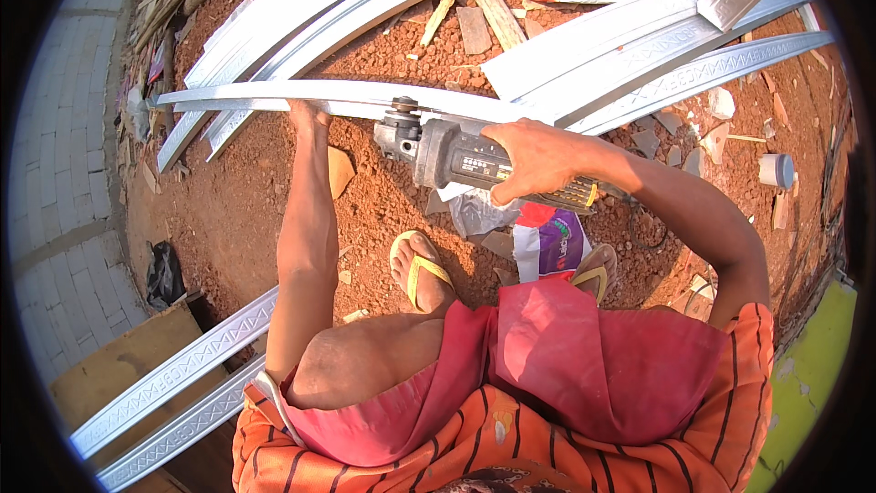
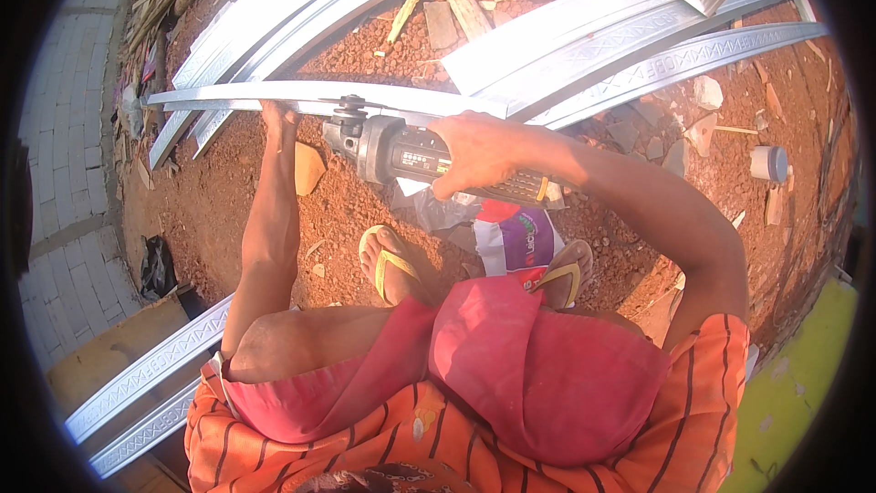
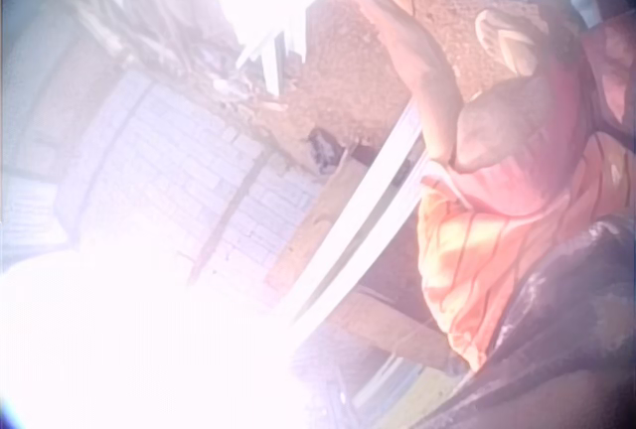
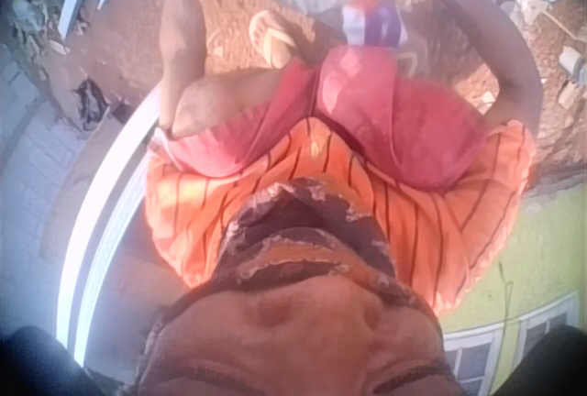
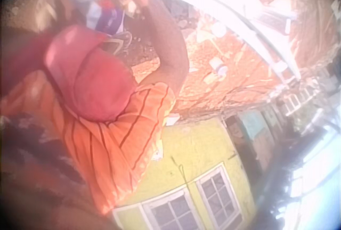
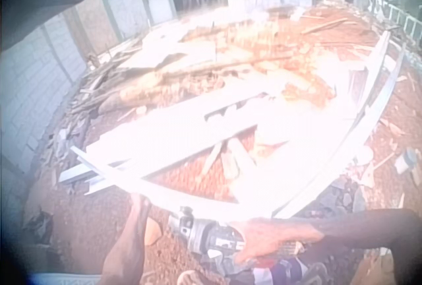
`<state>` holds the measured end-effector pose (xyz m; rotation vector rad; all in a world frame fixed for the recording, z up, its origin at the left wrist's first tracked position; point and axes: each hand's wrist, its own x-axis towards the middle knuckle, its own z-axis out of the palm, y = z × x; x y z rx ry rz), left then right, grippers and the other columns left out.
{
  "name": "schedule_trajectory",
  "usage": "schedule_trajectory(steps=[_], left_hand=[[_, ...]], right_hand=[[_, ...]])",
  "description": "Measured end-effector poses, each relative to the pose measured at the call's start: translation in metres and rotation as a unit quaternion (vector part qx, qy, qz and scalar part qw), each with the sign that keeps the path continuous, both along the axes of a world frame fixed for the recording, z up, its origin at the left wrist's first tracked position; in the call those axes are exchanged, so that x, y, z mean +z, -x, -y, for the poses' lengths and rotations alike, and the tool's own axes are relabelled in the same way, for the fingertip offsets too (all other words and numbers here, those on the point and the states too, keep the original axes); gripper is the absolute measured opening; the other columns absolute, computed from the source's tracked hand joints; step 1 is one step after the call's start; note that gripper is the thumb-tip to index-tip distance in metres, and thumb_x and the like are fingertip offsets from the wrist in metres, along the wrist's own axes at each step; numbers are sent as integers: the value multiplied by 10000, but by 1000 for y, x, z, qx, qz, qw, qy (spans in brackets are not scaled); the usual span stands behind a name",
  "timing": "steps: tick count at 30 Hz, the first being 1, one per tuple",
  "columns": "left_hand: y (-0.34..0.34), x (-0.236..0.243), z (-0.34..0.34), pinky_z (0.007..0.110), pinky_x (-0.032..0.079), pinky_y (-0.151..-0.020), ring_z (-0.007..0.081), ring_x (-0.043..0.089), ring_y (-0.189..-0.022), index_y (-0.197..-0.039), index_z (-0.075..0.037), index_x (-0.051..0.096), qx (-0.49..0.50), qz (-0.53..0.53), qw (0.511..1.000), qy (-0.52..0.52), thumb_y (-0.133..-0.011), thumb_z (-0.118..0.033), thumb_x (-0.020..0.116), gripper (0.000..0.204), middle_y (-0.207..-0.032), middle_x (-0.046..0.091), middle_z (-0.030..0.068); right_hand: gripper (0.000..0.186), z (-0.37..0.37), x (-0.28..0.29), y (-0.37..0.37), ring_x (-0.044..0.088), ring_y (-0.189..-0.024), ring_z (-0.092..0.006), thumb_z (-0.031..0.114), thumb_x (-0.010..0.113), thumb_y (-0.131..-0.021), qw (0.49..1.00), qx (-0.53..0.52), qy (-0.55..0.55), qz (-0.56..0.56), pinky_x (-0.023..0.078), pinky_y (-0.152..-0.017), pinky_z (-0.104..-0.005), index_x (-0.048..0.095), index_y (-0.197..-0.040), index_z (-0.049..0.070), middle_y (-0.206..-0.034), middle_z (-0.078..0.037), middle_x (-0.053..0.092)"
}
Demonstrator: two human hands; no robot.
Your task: The person sits on the ground and uses an angle grinder to cut several long, white metal profiles. They hold the profiles with one hand and operate the grinder with the other, cutting through the material and then inspecting the cut pieces.
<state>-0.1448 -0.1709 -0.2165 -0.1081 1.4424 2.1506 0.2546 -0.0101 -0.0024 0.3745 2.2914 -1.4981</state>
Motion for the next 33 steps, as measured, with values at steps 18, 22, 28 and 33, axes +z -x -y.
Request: schedule_trajectory(steps=[18, 22, 28, 33], left_hand=[[-2, 6, -4, 525, 583, -856, 283, 595, -1091, -1325, -94, 385, 9, 25, 1000, -11, -940, -506, 556, 588, -1240, 557, 115], [4, 0, -4, 516, 585, -857, 281, 595, -1081, -1326, -91, 382, 16, -4, 1000, -27, -938, -490, 571, 588, -1216, 566, 109], [-8, 9, -13, 518, 561, -901, 281, 567, -1124, -1333, -86, 378, 38, 34, 998, -30, -943, -498, 557, 595, -1247, 543, 120], [-5, 11, -8, 531, 560, -884, 293, 569, -1129, -1345, -83, 371, 29, 23, 999, -29, -949, -535, 519, 618, -1283, 525, 122]], right_hand=[[603, 1, -2, 0, 665, -764, -315, 275, 741, -615, 1000, 0, -4, 13, 523, -707, -396, 583, -1075, -83, -852, -230, 677], [589, 1, 2, 2, 665, -752, -317, 282, 748, -604, 1000, -2, -2, 11, 524, -700, -396, 595, -1035, -88, -846, -240, 674], [597, 0, 2, 0, 664, -752, -316, 280, 748, -601, 1000, -10, -3, 5, 524, -699, -392, 594, -1042, -90, -845, -240, 674], [599, 0, 4, 2, 664, -754, -314, 281, 750, -601, 1000, -4, 2, 12, 524, -702, -393, 593, -1046, -89, -847, -238, 675]])
